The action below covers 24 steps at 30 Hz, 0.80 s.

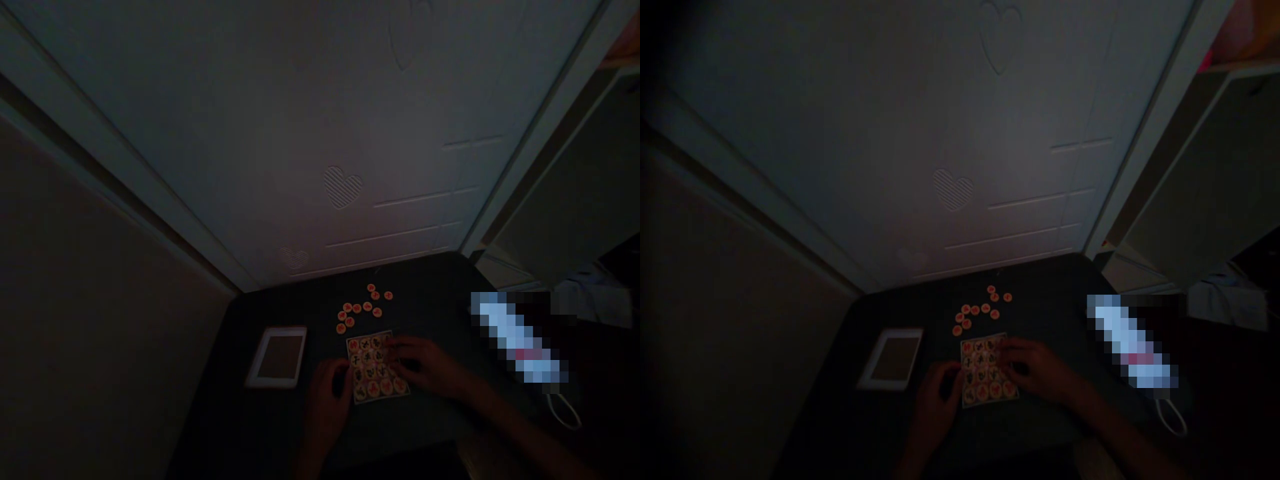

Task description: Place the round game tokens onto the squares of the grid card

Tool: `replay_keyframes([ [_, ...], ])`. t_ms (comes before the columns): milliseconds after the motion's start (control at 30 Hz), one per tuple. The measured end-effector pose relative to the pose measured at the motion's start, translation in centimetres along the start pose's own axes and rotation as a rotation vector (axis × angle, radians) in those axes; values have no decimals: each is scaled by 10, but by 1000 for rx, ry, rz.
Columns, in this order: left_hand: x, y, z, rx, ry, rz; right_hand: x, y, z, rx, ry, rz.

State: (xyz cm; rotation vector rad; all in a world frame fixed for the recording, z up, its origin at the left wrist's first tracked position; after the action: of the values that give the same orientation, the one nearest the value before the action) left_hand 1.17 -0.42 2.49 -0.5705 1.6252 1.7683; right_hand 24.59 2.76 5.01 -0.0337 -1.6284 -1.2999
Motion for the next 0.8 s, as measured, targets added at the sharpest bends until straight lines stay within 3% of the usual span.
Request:
replay_keyframes([
  [267, -5, 4, 0, 9, 12, -27, -14, -2, -11, -115, -25, 103],
  [500, 1, 17, 6, -98, 63, -82, -19, 7, -28, -318, -124, 160],
  [667, -1, 32, 34, -96, 16, -38, -25, 9, -34, -445, -196, 161],
  [800, -1, 36, 67, -14, -59, 46, -30, 9, -36, -490, -218, 169],
])
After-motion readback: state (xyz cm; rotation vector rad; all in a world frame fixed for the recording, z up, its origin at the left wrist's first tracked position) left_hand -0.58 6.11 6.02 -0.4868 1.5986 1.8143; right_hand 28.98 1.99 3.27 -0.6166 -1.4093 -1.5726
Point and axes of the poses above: each hand's wrist, its own z-axis towards the middle knuckle, its own y-axis out of the back of the hand, x = y × z, the point moved 6 cm from there along z, towards the middle knuckle, and after that the axes turned 7 degrees about x, right-handed, at the moved point
